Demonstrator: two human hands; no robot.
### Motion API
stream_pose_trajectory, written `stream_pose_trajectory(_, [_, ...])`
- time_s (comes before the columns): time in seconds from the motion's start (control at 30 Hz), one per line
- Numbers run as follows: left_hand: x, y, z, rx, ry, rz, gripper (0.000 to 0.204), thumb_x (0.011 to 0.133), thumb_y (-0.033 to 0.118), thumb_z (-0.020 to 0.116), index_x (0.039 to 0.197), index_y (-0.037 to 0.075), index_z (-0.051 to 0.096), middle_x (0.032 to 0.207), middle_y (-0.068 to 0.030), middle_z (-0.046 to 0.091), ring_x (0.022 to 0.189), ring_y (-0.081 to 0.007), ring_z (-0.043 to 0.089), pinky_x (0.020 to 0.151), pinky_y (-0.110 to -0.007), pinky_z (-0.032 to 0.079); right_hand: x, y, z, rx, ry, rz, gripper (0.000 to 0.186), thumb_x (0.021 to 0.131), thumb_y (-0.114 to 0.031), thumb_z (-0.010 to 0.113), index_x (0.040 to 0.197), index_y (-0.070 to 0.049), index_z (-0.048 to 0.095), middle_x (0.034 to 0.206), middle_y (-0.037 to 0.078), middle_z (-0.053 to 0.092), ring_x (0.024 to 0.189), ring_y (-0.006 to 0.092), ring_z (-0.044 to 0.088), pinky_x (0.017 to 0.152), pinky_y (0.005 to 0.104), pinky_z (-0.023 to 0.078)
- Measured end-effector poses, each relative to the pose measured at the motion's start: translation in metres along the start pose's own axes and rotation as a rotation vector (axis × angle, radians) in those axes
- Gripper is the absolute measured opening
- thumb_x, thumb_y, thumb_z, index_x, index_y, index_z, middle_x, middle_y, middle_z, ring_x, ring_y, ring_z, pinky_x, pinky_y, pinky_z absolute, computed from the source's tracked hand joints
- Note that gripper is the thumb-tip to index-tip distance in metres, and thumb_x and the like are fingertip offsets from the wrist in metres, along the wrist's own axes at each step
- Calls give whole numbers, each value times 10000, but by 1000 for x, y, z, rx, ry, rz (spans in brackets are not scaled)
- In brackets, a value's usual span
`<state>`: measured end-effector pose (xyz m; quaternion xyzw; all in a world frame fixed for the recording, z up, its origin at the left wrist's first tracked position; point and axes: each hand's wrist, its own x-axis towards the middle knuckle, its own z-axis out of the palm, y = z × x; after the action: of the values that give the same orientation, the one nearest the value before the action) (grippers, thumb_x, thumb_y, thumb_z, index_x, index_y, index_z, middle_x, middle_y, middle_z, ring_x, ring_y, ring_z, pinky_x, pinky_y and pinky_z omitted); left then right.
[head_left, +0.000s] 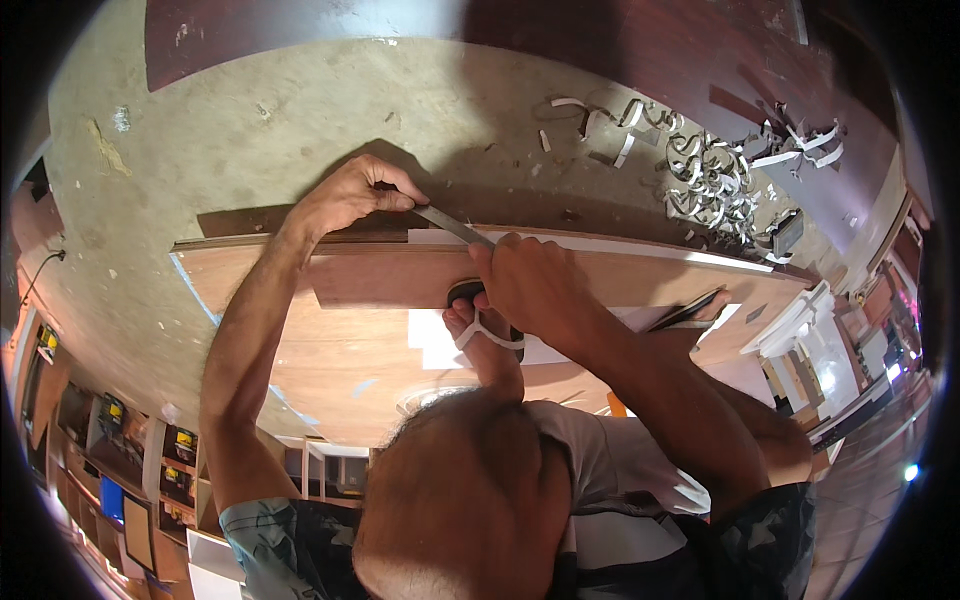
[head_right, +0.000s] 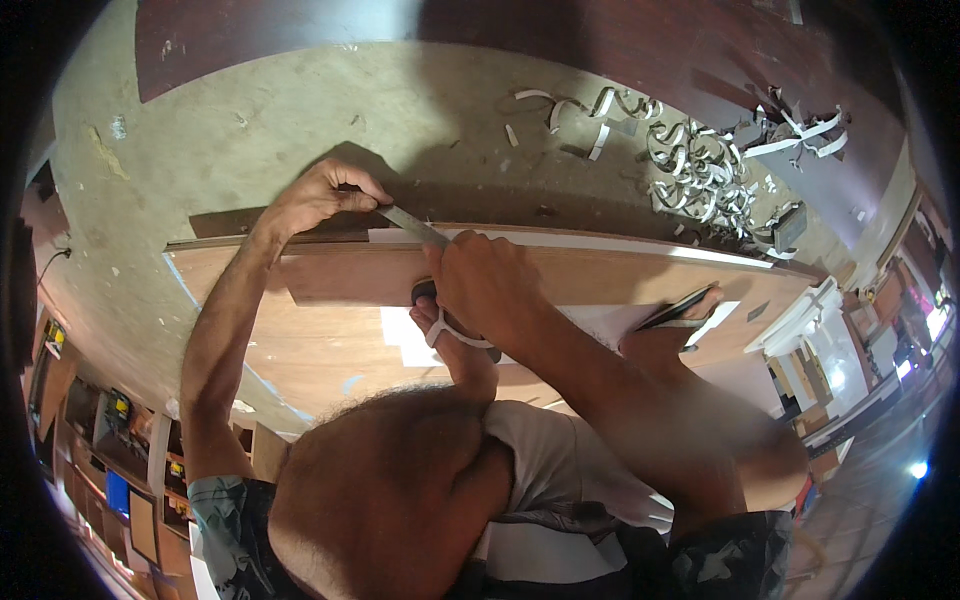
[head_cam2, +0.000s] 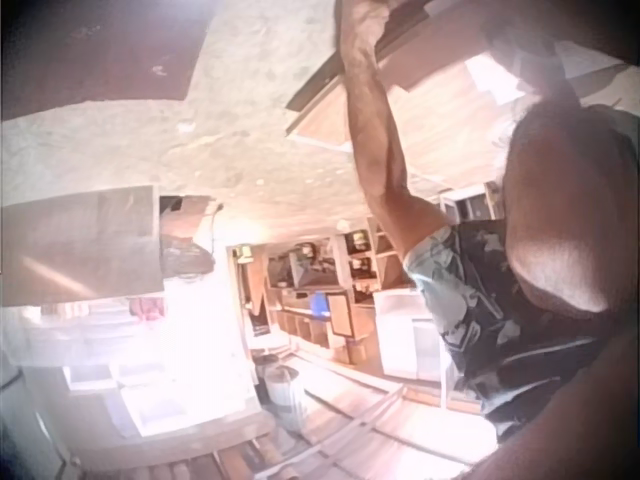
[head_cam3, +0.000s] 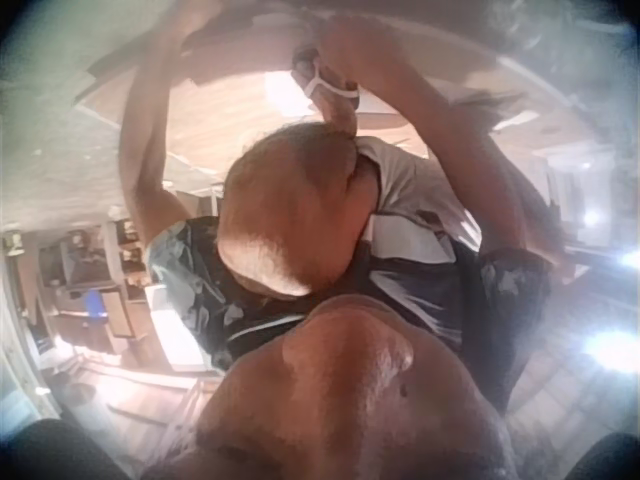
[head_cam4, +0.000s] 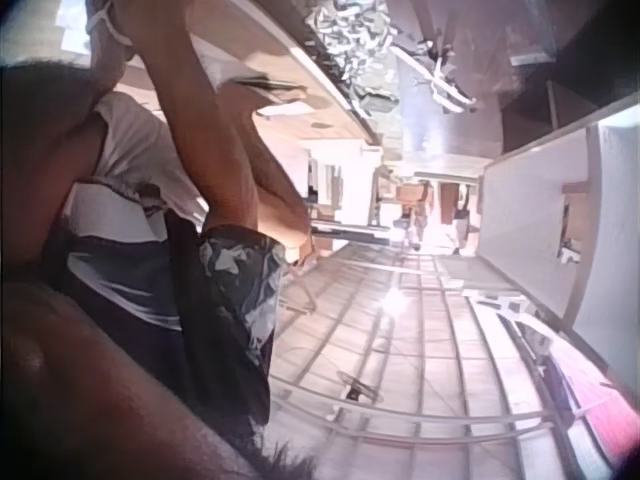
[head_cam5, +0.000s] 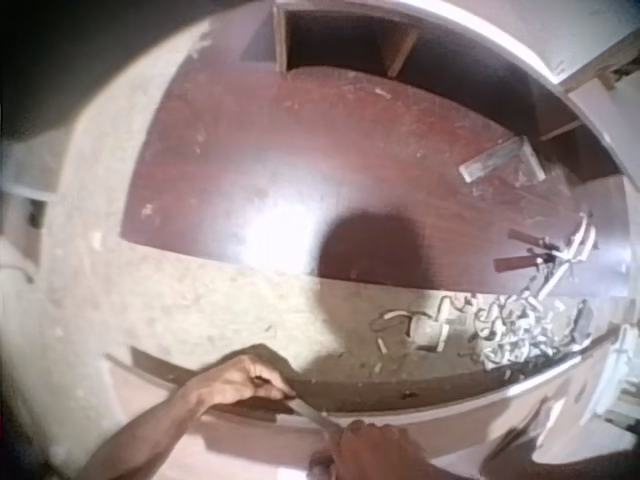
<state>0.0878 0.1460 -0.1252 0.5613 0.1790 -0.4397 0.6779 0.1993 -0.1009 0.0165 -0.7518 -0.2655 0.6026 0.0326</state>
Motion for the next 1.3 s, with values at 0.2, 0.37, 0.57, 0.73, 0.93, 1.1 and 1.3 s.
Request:
stream_pose_trajectory(0.2, [1, 21, -5, -30, -162, 15, 181, 962, 80, 798, 1135, 49, 839, 1095, -73, 827, 1071, -170, 735, 993, -352, 570, -14, -1, -4, -130, -18, -178, 567, 1156, -420, 420, 1054, 76, 675, 719, 270, 715, 726, 500, 736, 705, 595, 583])
stream_pose_trajectory(0.37, [2, 35, 10, 88, -227, 46, 212, 949, 77, 795, 1155, 72, 844, 1121, -48, 829, 1064, -181, 742, 997, -355, 567, -48, -1, -11, 49, -63, 56, 527, 1159, -419, 415, 1036, 43, 635, 703, 258, 707, 714, 490, 735, 715, 605, 573])
stream_pose_trajectory(0.57, [17, 31, 13, -1, -297, 107, 224, 942, -6, 758, 1144, 46, 839, 1148, -74, 823, 1083, -182, 743, 975, -323, 588, -53, 1, -14, -95, 4, 85, 532, 1149, -422, 437, 912, 9, 637, 682, 272, 692, 676, 488, 727, 680, 606, 580])
stream_pose_trajectory(0.73, [18, 22, 20, -53, -244, 89, 241, 949, -72, 714, 1134, 29, 830, 1121, -78, 823, 1068, -175, 744, 978, -304, 597, -49, 7, -14, -113, 56, 48, 544, 1141, -434, 453, 905, 13, 654, 688, 283, 692, 674, 483, 730, 649, 599, 584])
stream_pose_trajectory(0.93, [10, 19, 24, -8, -163, 129, 238, 969, -41, 702, 1145, 49, 835, 1077, -66, 829, 1011, -152, 745, 953, -306, 602, -43, 10, -11, -112, 44, 77, 559, 1141, -440, 452, 901, 17, 666, 710, 276, 704, 691, 484, 733, 692, 600, 590])
stream_pose_trajectory(1.1, [6, 10, 20, -50, -104, 88, 256, 964, -69, 677, 1141, 34, 830, 1055, -67, 829, 977, -150, 742, 924, -303, 603, -28, 13, -8, -93, 2, 39, 571, 1143, -446, 448, 939, 33, 681, 772, 286, 727, 758, 479, 748, 738, 605, 590])
stream_pose_trajectory(1.3, [15, 1, 19, 38, -67, 120, 298, 951, -114, 641, 1132, 31, 829, 1048, -88, 826, 967, -158, 742, 926, -313, 602, -16, 15, -1, -172, 48, 36, 600, 1137, -454, 456, 970, 70, 696, 789, 291, 733, 755, 480, 749, 718, 585, 602])
